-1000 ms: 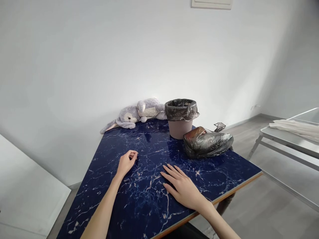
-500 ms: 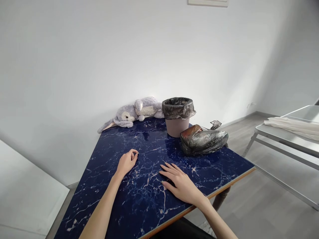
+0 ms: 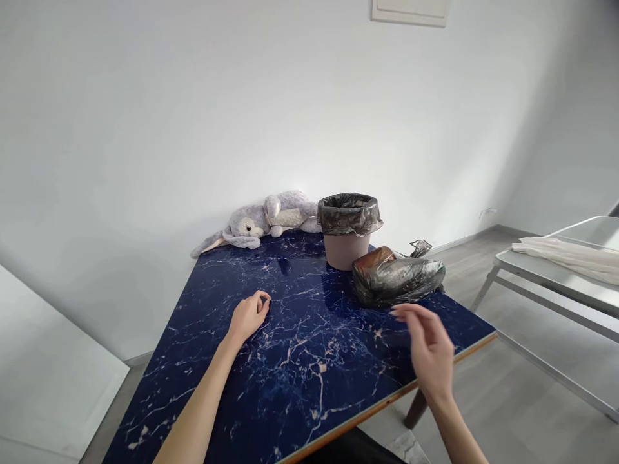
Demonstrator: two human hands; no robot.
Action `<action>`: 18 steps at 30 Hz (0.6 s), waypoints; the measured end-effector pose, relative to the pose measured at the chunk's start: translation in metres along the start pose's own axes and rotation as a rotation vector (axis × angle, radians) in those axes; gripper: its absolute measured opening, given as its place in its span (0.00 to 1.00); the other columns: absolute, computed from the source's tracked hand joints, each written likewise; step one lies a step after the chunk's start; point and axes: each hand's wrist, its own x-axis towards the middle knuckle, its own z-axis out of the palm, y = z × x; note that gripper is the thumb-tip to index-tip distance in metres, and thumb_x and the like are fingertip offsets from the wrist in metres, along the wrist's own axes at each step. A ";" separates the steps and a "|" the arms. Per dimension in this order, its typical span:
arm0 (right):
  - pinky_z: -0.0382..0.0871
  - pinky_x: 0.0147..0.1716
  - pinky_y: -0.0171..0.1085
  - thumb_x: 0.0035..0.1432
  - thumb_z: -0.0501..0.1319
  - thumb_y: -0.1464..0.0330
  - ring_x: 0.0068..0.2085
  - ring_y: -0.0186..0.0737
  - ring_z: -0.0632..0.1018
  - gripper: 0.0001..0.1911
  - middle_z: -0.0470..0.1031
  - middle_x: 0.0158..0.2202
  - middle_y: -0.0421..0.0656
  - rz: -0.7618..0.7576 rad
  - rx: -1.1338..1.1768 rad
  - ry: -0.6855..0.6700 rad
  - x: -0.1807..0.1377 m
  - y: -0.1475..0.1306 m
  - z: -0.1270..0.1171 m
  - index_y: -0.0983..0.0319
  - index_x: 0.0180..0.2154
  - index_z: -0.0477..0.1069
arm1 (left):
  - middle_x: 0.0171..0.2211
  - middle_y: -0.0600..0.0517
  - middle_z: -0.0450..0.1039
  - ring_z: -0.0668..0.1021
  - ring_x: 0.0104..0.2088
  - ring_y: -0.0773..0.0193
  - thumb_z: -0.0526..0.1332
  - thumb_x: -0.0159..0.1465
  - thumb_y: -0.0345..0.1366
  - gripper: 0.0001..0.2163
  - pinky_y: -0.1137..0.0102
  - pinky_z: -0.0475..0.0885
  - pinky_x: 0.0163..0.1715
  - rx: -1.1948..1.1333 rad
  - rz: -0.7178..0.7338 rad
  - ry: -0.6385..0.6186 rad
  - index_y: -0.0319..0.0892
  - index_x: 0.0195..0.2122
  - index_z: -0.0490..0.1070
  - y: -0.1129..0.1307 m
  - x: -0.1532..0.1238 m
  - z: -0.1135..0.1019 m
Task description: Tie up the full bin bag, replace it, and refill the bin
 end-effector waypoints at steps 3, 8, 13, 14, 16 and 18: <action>0.75 0.57 0.51 0.71 0.60 0.52 0.50 0.48 0.81 0.20 0.79 0.50 0.49 0.107 -0.009 0.334 0.022 0.024 -0.015 0.60 0.53 0.74 | 0.44 0.49 0.79 0.82 0.38 0.62 0.64 0.75 0.44 0.13 0.63 0.81 0.40 0.006 -0.007 0.003 0.41 0.52 0.76 0.002 0.000 0.000; 0.70 0.64 0.56 0.69 0.60 0.49 0.63 0.54 0.76 0.32 0.73 0.63 0.54 0.206 -0.019 0.302 0.058 0.063 -0.022 0.62 0.64 0.68 | 0.44 0.49 0.79 0.82 0.38 0.62 0.64 0.75 0.44 0.13 0.63 0.81 0.40 0.020 -0.014 -0.003 0.40 0.52 0.76 0.004 -0.001 -0.002; 0.63 0.70 0.55 0.66 0.62 0.50 0.68 0.55 0.72 0.37 0.70 0.68 0.55 0.268 -0.035 0.210 0.073 0.088 -0.026 0.62 0.69 0.64 | 0.44 0.49 0.79 0.82 0.39 0.62 0.64 0.75 0.44 0.13 0.62 0.82 0.41 0.043 -0.019 -0.005 0.40 0.52 0.76 0.005 -0.001 -0.002; 0.62 0.71 0.55 0.65 0.63 0.51 0.69 0.55 0.71 0.38 0.69 0.69 0.55 0.272 -0.039 0.190 0.074 0.091 -0.026 0.62 0.69 0.64 | 0.44 0.49 0.79 0.82 0.39 0.62 0.64 0.75 0.44 0.13 0.62 0.82 0.41 0.047 -0.020 -0.005 0.40 0.52 0.76 0.006 -0.001 -0.002; 0.61 0.71 0.54 0.64 0.65 0.51 0.70 0.55 0.70 0.39 0.68 0.70 0.55 0.271 -0.038 0.141 0.074 0.096 -0.027 0.61 0.70 0.63 | 0.44 0.49 0.79 0.82 0.38 0.62 0.64 0.75 0.44 0.13 0.62 0.81 0.41 0.052 -0.021 -0.004 0.40 0.52 0.76 0.006 0.000 -0.002; 0.62 0.71 0.53 0.65 0.64 0.52 0.70 0.54 0.71 0.39 0.69 0.70 0.54 0.261 -0.025 0.091 0.072 0.099 -0.027 0.61 0.71 0.63 | 0.44 0.49 0.79 0.82 0.38 0.62 0.64 0.75 0.44 0.13 0.63 0.81 0.41 0.054 -0.020 -0.004 0.41 0.52 0.76 0.007 0.000 -0.002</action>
